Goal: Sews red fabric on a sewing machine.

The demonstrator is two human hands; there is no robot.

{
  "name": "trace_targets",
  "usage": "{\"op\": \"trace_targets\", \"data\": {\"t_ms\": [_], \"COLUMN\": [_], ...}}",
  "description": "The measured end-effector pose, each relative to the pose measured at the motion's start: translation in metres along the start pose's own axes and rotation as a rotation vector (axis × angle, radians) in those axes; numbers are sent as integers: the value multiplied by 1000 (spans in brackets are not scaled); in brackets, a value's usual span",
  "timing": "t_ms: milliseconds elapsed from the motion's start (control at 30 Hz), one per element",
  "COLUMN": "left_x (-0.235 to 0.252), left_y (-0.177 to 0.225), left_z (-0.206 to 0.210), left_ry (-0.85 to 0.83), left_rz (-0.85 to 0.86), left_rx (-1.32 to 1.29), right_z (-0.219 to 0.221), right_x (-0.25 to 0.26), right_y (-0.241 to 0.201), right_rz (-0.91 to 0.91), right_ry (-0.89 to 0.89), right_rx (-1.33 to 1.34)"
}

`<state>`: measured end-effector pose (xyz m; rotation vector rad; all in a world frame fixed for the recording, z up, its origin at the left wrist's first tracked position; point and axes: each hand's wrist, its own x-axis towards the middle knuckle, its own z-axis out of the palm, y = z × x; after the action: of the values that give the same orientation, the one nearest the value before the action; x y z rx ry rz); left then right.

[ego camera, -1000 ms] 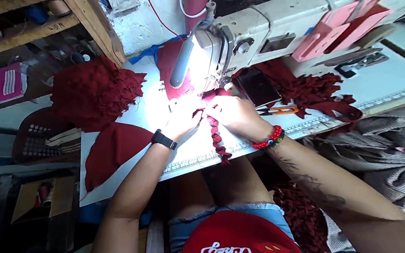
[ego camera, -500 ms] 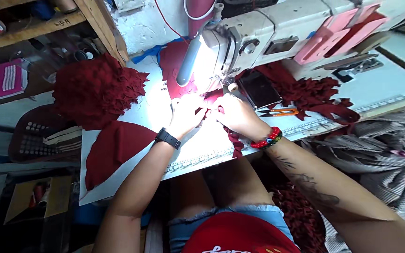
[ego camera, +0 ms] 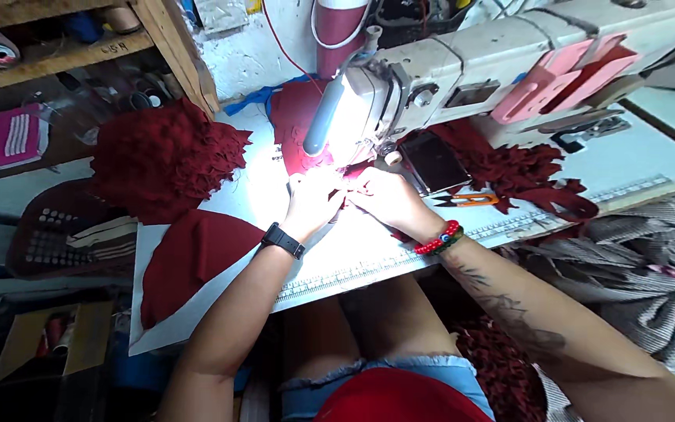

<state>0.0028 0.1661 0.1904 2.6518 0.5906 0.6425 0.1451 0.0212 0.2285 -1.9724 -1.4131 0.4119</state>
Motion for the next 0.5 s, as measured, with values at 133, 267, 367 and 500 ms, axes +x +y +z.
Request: {"op": "trace_targets", "data": {"t_ms": [133,267,367,500], "left_x": [-2,-4,-3,-5], "left_y": [-1,0,0,2], "left_z": [0,-5,-5,-6], "left_ry": [15,-6,-12,-13], "left_rz": [24,45,49,47], "left_rx": [-8,7,3,-23], "right_z": [15,20,15,10], "right_x": [-3,-25,-23,-9], "right_y": [11,4,5,4], "right_rz": [-255,-344,-271,-137], "right_ry": [93,65,67,71], "right_rx": [-296,-470,-396,-313]}}
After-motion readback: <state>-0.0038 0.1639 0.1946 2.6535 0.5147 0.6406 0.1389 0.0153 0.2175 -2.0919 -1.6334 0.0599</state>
